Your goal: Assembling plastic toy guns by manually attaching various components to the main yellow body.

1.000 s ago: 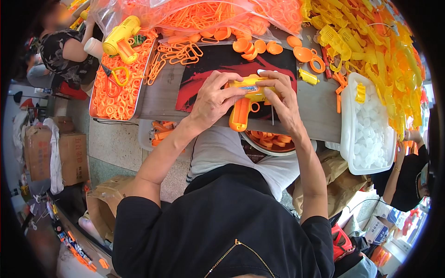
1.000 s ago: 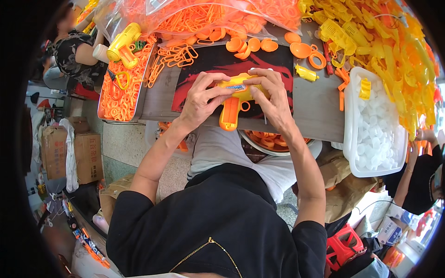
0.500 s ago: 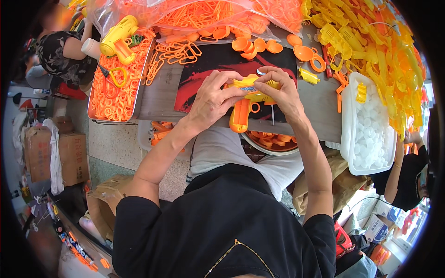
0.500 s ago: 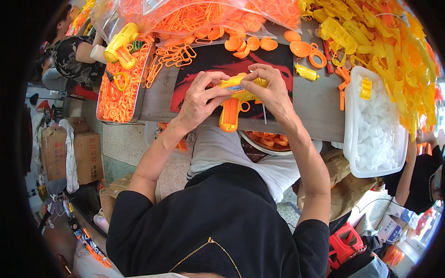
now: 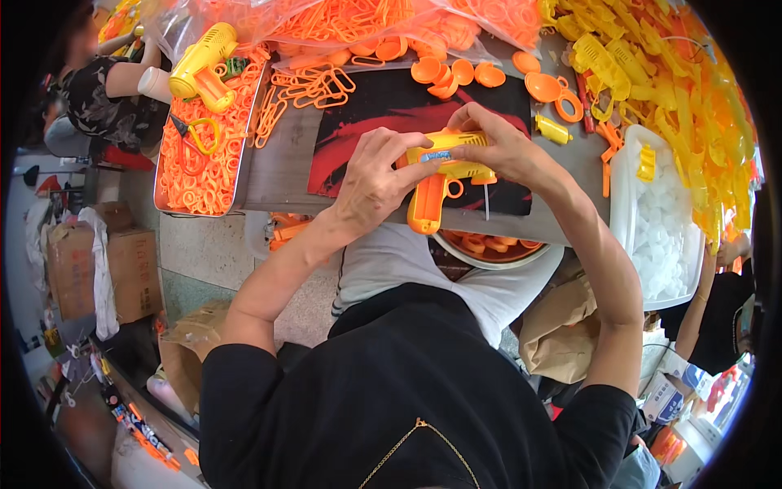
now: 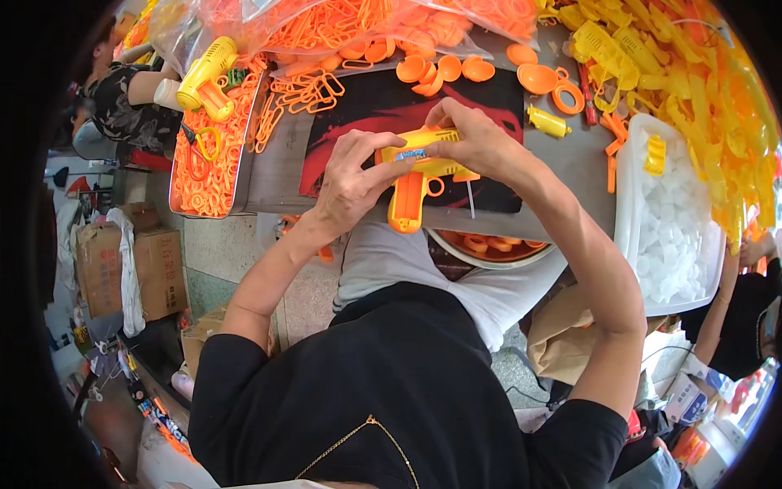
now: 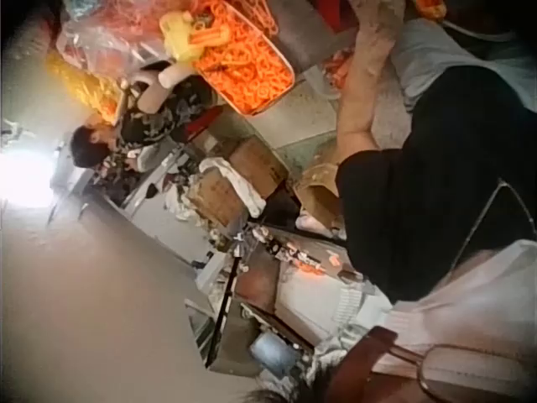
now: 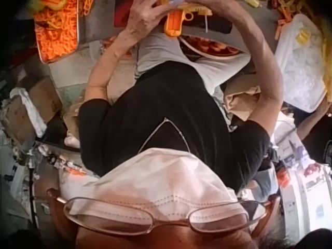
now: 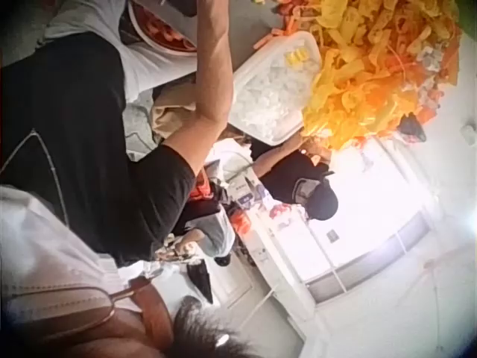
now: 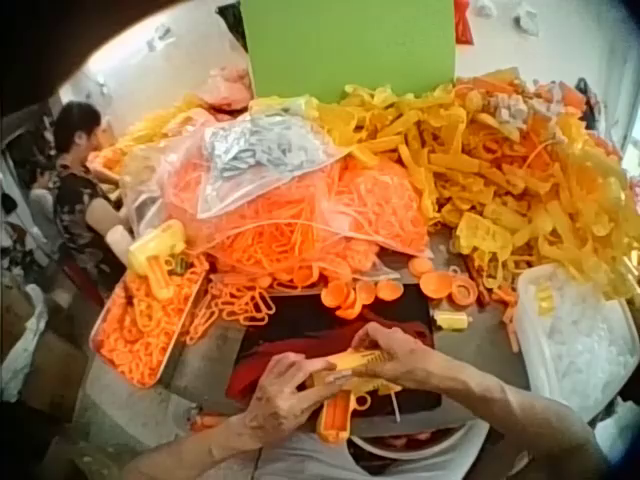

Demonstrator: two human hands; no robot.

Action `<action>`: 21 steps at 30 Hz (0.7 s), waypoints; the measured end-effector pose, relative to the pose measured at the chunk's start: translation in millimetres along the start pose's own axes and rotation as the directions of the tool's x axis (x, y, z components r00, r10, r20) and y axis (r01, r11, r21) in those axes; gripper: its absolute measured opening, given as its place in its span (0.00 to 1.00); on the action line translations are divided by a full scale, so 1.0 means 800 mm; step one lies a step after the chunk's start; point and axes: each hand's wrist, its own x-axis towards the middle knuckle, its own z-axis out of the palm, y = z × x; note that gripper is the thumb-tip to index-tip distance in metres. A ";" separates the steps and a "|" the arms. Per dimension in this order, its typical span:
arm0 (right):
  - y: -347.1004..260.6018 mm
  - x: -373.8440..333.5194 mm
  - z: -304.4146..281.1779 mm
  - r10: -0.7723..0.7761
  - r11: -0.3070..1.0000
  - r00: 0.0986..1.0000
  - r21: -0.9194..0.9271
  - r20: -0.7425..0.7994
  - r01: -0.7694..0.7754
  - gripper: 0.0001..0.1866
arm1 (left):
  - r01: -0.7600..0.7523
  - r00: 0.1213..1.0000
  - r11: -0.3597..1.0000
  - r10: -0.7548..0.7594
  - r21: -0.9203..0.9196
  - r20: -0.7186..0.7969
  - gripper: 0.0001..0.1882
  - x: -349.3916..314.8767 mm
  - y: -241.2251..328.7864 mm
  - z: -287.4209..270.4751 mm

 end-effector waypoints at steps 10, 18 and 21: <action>-0.004 -0.036 0.019 -0.425 0.728 0.903 -0.618 -0.069 0.296 0.36 | 0.156 0.942 0.942 -0.232 -0.297 -0.244 0.21 -0.019 0.000 -0.001; -0.027 -0.035 0.057 -0.110 0.575 0.925 0.737 -0.362 0.357 0.33 | 0.339 0.935 0.770 -0.342 -0.541 0.099 0.42 0.014 0.005 -0.013; -0.002 -0.040 0.052 -0.130 0.610 0.937 0.719 -0.323 0.333 0.35 | 0.194 0.975 0.972 -0.176 -0.130 0.137 0.36 0.014 -0.003 -0.022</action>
